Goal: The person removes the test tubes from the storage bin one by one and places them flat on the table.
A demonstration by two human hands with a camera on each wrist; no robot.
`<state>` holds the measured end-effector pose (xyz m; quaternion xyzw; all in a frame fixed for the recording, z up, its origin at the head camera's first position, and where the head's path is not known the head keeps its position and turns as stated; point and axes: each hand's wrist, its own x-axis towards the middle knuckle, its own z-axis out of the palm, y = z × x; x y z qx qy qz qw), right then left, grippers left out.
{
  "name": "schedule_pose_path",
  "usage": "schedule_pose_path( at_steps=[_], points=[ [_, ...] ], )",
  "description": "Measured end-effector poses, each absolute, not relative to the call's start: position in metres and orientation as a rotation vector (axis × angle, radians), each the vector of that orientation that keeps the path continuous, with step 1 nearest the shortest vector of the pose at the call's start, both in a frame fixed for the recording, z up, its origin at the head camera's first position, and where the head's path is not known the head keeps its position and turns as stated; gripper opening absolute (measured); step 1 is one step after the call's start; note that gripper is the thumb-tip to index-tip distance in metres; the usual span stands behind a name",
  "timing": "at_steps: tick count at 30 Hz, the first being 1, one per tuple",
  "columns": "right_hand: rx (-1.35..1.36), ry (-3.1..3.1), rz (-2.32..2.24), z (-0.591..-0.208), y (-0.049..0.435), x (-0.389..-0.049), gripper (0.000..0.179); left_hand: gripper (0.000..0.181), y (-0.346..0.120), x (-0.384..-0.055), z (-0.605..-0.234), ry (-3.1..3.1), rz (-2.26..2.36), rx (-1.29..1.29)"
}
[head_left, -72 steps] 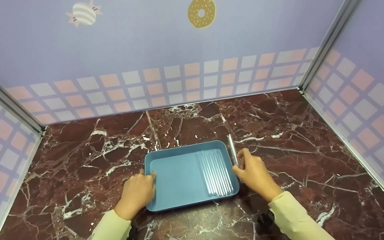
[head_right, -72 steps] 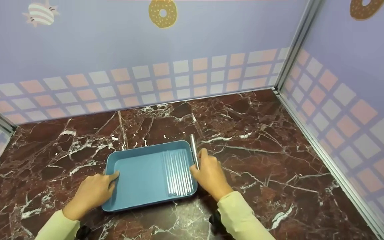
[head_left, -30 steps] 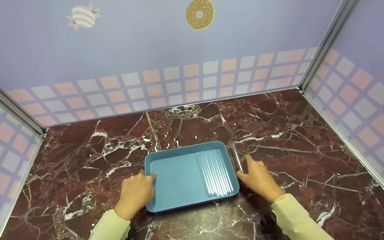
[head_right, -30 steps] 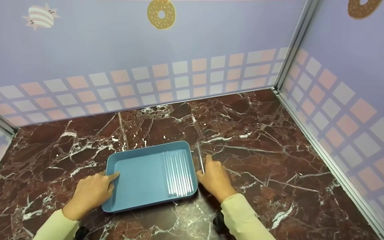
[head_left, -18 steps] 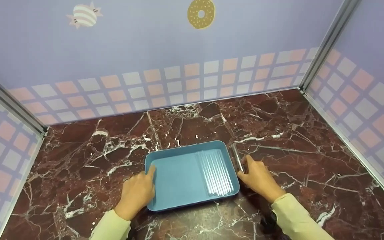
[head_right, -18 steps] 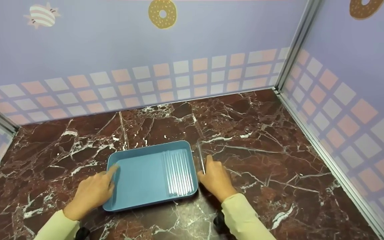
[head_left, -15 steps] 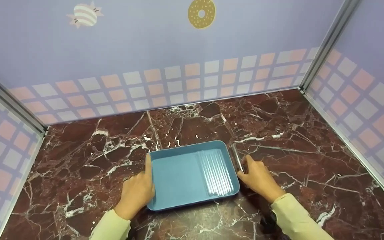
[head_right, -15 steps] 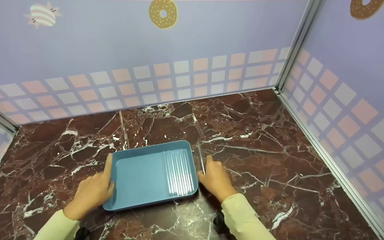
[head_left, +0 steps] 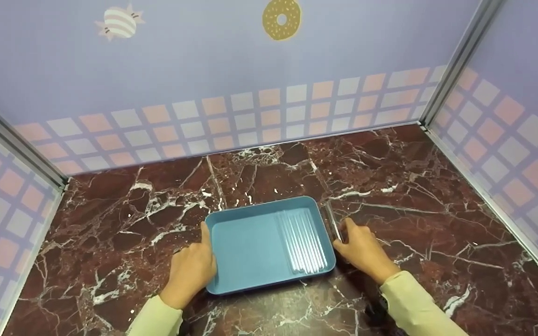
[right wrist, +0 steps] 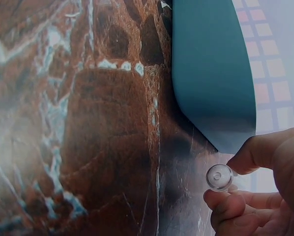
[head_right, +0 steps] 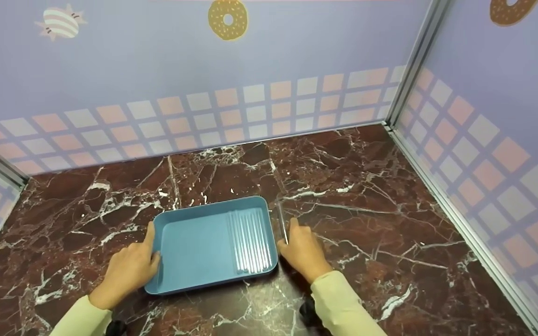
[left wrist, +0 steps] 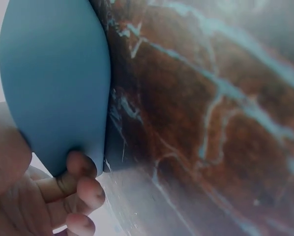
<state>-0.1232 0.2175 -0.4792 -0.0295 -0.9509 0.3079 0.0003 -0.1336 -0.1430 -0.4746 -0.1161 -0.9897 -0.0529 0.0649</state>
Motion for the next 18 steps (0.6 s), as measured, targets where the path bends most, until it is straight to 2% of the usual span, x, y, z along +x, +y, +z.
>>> schedule_pose_path(
  at_steps=[10, 18],
  points=[
    [-0.067, -2.999, 0.907, -0.4817, 0.2167, -0.1253, 0.025, 0.062, -0.1444, -0.1334, -0.4726, -2.885, -0.120, -0.440],
    [-0.049, -3.002, 0.900, -0.4822, 0.2147, -0.1249, 0.026, 0.064, -0.1452, -0.1349, -0.4742, -2.914, -0.114, -0.411]
  ],
)
